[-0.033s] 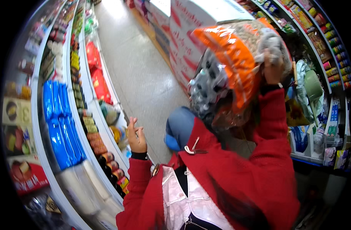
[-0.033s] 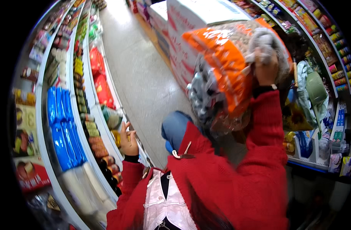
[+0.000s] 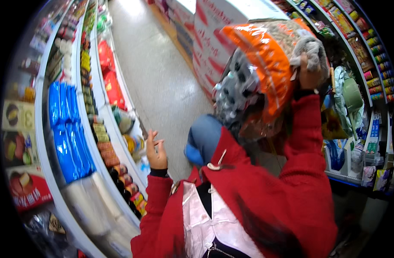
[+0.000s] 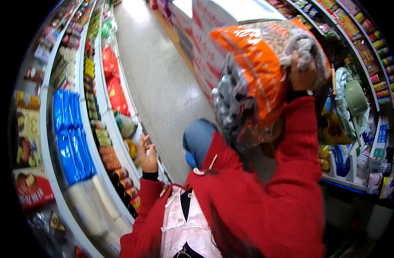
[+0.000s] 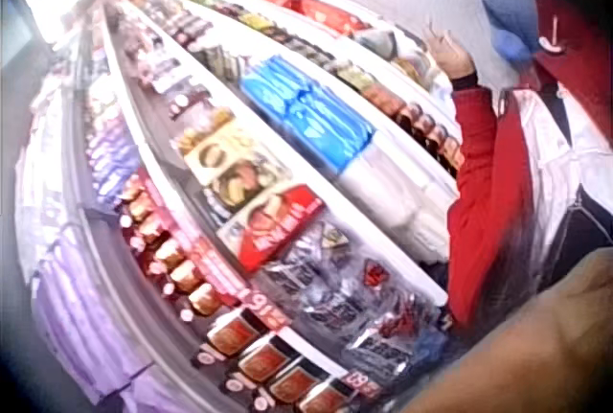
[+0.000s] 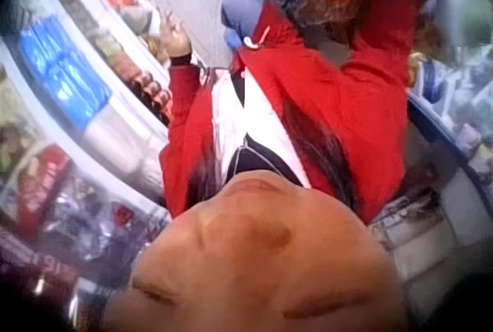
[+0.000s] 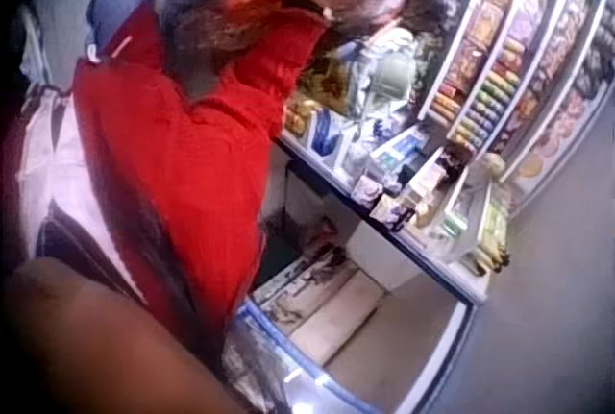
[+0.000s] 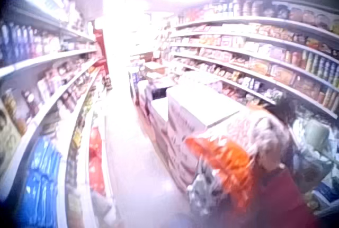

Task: The person wipes the surfaces of large purple and white boxes with a cloth in a store aisle. They repeatedly pick up boxes, wipe them, and place them back on the shelf or stack.

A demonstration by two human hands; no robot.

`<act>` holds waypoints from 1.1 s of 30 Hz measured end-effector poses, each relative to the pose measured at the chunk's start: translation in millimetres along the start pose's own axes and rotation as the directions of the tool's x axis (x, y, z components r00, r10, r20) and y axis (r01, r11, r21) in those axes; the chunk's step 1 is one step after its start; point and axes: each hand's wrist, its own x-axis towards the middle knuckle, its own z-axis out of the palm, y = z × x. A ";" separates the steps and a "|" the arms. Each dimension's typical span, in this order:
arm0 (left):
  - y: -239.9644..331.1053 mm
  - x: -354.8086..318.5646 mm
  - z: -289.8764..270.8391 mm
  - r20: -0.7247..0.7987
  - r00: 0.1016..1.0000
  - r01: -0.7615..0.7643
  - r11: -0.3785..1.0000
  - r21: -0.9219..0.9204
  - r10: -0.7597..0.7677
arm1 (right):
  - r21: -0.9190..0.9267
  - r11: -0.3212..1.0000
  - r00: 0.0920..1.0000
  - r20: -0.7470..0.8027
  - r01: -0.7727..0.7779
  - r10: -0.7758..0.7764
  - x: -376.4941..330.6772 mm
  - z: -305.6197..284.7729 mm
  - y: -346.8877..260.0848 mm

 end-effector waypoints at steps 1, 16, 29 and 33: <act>11.2 -9.1 -3.1 0.029 0.998 0.063 0.997 -0.051 -0.061 | 0.026 1.000 0.999 -0.036 0.004 -0.003 13.1 -3.5 -7.1; -20.6 -142.2 -49.1 0.117 0.935 0.349 0.927 -0.138 -0.335 | -0.273 0.958 0.996 -0.046 -0.090 0.080 15.7 1.1 -8.8; 5.4 -95.0 -72.5 0.092 0.972 0.215 0.977 0.016 -0.215 | -0.157 0.985 0.995 -0.055 0.075 -0.084 18.8 5.1 8.2; -15.2 -67.2 -58.1 0.045 0.983 0.171 0.979 0.106 -0.177 | -0.158 0.986 0.995 -0.078 0.048 -0.061 20.6 9.5 2.5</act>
